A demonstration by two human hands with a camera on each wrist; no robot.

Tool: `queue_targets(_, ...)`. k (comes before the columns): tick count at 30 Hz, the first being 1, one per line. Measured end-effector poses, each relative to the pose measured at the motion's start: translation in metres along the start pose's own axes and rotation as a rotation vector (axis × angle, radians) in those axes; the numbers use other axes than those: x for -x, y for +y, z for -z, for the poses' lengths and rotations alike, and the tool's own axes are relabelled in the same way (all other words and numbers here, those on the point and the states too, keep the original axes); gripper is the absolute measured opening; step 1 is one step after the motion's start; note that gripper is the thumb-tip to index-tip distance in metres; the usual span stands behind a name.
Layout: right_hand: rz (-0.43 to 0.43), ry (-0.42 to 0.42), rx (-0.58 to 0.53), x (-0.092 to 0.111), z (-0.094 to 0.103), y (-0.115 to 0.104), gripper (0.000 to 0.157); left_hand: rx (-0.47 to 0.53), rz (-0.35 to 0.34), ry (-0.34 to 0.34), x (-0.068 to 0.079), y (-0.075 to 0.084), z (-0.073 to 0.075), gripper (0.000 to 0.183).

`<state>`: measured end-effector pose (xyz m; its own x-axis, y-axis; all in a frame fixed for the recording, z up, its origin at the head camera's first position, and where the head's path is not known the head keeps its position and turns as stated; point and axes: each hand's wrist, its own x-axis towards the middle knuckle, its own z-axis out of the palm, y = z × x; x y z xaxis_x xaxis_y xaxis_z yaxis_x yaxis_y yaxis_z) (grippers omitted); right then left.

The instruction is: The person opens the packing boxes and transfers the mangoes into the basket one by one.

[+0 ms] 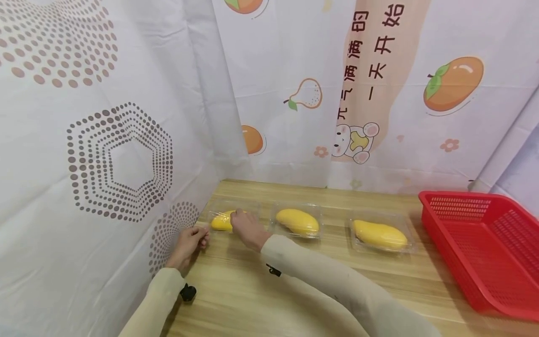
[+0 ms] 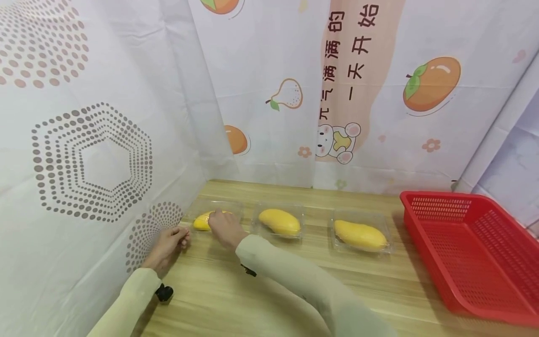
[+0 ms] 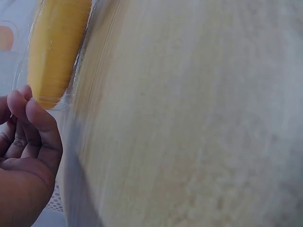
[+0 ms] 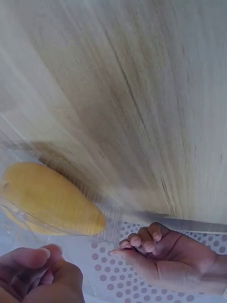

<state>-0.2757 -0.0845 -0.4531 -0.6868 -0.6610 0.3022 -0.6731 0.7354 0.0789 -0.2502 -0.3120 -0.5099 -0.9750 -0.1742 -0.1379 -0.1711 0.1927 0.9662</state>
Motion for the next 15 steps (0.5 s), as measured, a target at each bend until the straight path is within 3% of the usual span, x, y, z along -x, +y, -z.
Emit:
queue_targets(5,-0.023,-0.01,-0.078,-0.001,0.002,0.004,0.013,0.007,-0.001,0.013,-0.001,-0.002,-0.002,0.029)
queue_targets(9,-0.007,0.028,-0.073,-0.003,0.014,0.009,0.005,0.002,-0.011,0.021,-0.001,-0.002,0.0,0.025)
queue_targets(15,0.062,0.144,0.004,-0.005,0.024,0.023,0.014,-0.017,-0.009,0.029,-0.001,-0.001,0.002,0.027)
